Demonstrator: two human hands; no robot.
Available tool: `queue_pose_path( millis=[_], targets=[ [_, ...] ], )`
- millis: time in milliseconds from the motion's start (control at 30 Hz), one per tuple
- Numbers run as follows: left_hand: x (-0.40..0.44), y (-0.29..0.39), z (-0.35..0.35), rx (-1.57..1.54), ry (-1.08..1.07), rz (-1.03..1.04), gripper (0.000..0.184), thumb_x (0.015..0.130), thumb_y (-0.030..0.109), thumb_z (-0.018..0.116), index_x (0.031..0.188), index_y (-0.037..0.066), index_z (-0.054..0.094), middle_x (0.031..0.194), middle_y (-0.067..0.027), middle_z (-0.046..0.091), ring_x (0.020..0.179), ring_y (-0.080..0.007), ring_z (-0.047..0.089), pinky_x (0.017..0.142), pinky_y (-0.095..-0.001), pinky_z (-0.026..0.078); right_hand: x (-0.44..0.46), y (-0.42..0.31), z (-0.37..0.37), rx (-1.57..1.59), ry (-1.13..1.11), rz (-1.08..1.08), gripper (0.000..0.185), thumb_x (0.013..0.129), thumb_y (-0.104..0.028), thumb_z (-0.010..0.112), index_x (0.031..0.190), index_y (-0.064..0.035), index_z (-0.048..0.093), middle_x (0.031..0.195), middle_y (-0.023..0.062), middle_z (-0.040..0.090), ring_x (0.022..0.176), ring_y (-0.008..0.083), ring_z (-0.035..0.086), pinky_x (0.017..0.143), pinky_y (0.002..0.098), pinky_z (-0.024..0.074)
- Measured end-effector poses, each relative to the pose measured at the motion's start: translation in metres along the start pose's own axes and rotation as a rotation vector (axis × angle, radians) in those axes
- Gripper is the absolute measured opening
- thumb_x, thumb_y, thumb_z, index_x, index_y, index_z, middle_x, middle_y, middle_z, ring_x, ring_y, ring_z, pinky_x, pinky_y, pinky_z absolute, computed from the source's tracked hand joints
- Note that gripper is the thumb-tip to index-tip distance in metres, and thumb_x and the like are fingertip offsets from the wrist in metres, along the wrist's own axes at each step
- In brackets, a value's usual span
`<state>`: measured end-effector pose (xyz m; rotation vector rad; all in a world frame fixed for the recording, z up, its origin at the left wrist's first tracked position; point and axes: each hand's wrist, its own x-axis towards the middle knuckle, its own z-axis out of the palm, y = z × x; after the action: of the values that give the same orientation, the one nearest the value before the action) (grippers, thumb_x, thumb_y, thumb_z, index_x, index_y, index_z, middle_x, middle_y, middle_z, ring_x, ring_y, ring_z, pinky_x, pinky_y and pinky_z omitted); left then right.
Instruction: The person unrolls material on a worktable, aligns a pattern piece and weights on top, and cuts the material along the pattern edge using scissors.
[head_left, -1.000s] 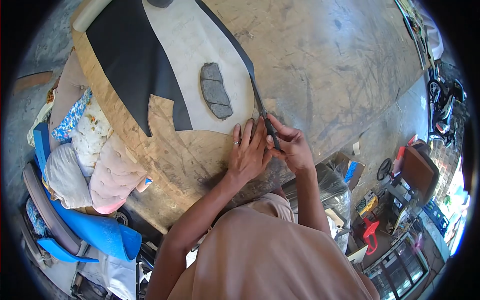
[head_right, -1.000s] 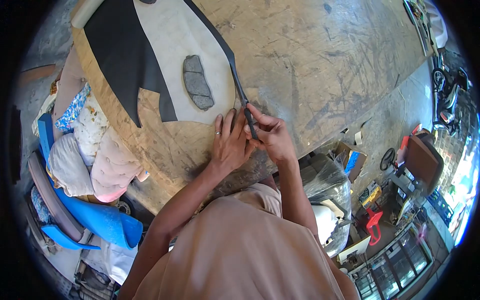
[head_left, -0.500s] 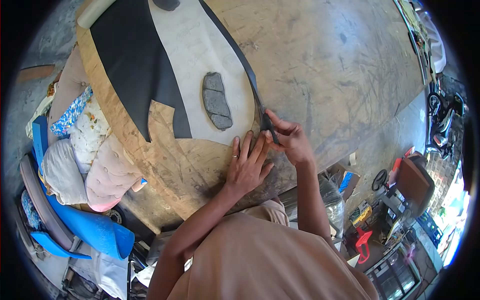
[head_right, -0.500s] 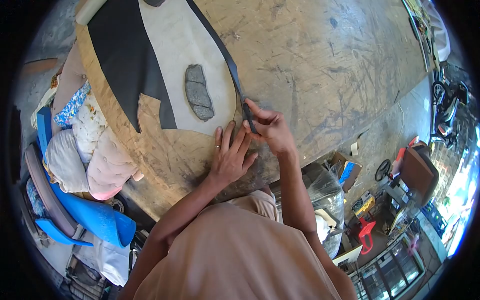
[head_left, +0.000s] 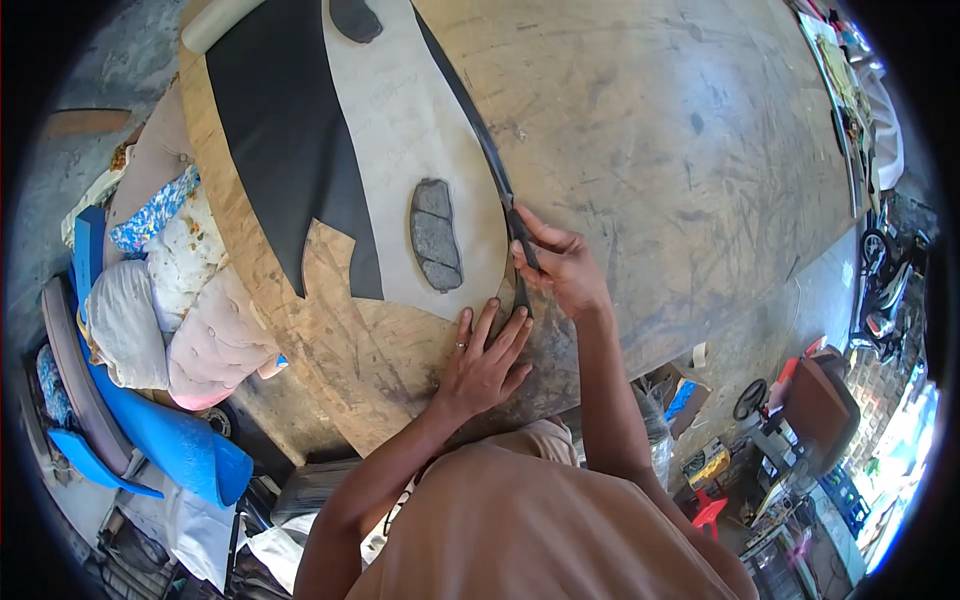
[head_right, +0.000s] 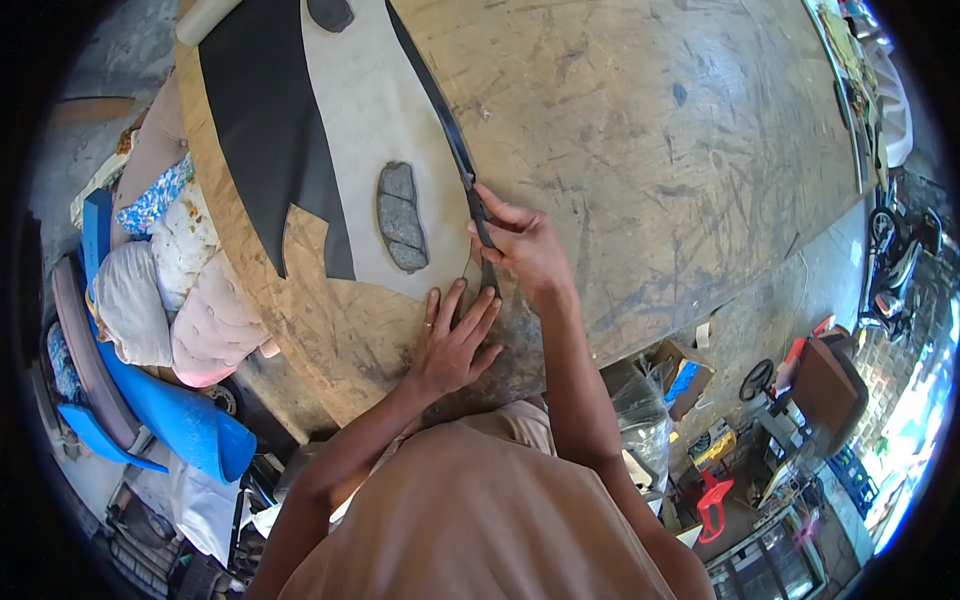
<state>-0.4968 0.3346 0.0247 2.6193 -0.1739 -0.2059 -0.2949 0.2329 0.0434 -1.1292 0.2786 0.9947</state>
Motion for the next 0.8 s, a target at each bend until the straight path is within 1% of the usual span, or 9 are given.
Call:
queue_pose_path(
  millis=[33, 133, 233, 333, 433, 533, 633, 733, 800],
  targets=[
    [-0.001, 0.0, 0.0, -0.004, -0.002, -0.003, 0.065, 0.097, 0.046, 0.06, 0.152, 0.012, 0.05, 0.163, -0.0051, 0.038, 0.15, -0.0425, 0.03, 0.118, -0.0674, 0.025, 0.004, -0.004, 0.002, 0.002, -0.013, -0.007, 0.055, 0.091, 0.013, 0.059, 0.143, -0.0061, 0.061, 0.086, 0.0047, 0.07, 0.063, 0.0089, 0.055, 0.051, 0.0225, 0.0341],
    [0.0, 0.0, -0.001, -0.011, -0.004, -0.011, 0.065, 0.097, 0.046, 0.061, 0.152, 0.013, 0.05, 0.163, -0.0045, 0.038, 0.15, -0.0418, 0.03, 0.118, -0.067, 0.026, 0.009, -0.001, -0.001, 0.041, 0.001, 0.01, 0.053, 0.092, 0.008, 0.064, 0.143, -0.007, 0.062, 0.085, 0.0051, 0.069, 0.062, 0.0083, 0.054, 0.051, 0.0226, 0.0334],
    [0.0, 0.0, -0.003, -0.013, -0.01, -0.015, 0.065, 0.097, 0.045, 0.061, 0.153, 0.013, 0.049, 0.164, -0.0039, 0.037, 0.15, -0.0413, 0.031, 0.118, -0.0665, 0.026, 0.014, -0.006, -0.003, 0.002, -0.033, 0.026, 0.053, 0.092, 0.007, 0.065, 0.143, -0.0073, 0.062, 0.085, 0.0056, 0.069, 0.061, 0.0085, 0.054, 0.052, 0.0224, 0.0351],
    [0.001, 0.0, -0.005, -0.018, -0.017, -0.019, 0.065, 0.097, 0.045, 0.06, 0.153, 0.014, 0.049, 0.164, -0.0036, 0.037, 0.15, -0.0411, 0.031, 0.118, -0.0659, 0.025, 0.036, -0.016, 0.006, 0.006, -0.016, 0.013, 0.054, 0.092, 0.012, 0.059, 0.143, -0.007, 0.062, 0.086, 0.0069, 0.069, 0.062, 0.0097, 0.055, 0.053, 0.0226, 0.037],
    [0.0, -0.001, -0.005, -0.025, -0.023, -0.026, 0.065, 0.097, 0.045, 0.06, 0.154, 0.015, 0.048, 0.164, -0.0032, 0.037, 0.15, -0.041, 0.031, 0.119, -0.0652, 0.025, 0.045, -0.025, 0.015, -0.038, -0.019, -0.011, 0.054, 0.092, 0.013, 0.058, 0.142, -0.0058, 0.062, 0.086, 0.0069, 0.07, 0.062, 0.0101, 0.055, 0.053, 0.0223, 0.0378],
    [0.001, -0.001, -0.004, -0.044, -0.024, -0.031, 0.065, 0.097, 0.045, 0.06, 0.154, 0.015, 0.048, 0.164, -0.0028, 0.037, 0.15, -0.0405, 0.031, 0.119, -0.0646, 0.025, 0.049, -0.024, 0.012, 0.023, 0.016, 0.01, 0.051, 0.091, 0.009, 0.064, 0.14, -0.0041, 0.063, 0.083, 0.0054, 0.069, 0.06, 0.0094, 0.054, 0.052, 0.0227, 0.0373],
    [0.001, -0.002, -0.006, -0.054, -0.038, -0.035, 0.066, 0.096, 0.044, 0.06, 0.154, 0.015, 0.048, 0.165, -0.0025, 0.036, 0.15, -0.04, 0.03, 0.119, -0.0642, 0.025, 0.051, -0.033, 0.017, -0.001, 0.004, 0.006, 0.05, 0.09, 0.006, 0.069, 0.139, -0.0025, 0.063, 0.081, 0.0045, 0.068, 0.059, 0.0084, 0.053, 0.051, 0.0221, 0.035],
    [0.002, -0.002, -0.01, -0.047, -0.042, -0.032, 0.066, 0.096, 0.043, 0.061, 0.154, 0.016, 0.047, 0.165, -0.0025, 0.035, 0.15, -0.0396, 0.031, 0.118, -0.0642, 0.026, 0.063, -0.045, 0.021, 0.074, -0.036, 0.037, 0.049, 0.09, 0.005, 0.069, 0.138, -0.0031, 0.064, 0.081, 0.0048, 0.068, 0.058, 0.0082, 0.052, 0.051, 0.0212, 0.0327],
    [0.004, -0.001, -0.014, -0.048, -0.058, -0.037, 0.067, 0.096, 0.042, 0.062, 0.155, 0.016, 0.046, 0.165, -0.0025, 0.034, 0.149, -0.0395, 0.031, 0.118, -0.0644, 0.026, 0.064, -0.047, 0.021, 0.066, -0.03, 0.053, 0.049, 0.091, 0.003, 0.07, 0.139, -0.0043, 0.064, 0.08, 0.0046, 0.068, 0.058, 0.0079, 0.052, 0.051, 0.0208, 0.0317]
  ],
)
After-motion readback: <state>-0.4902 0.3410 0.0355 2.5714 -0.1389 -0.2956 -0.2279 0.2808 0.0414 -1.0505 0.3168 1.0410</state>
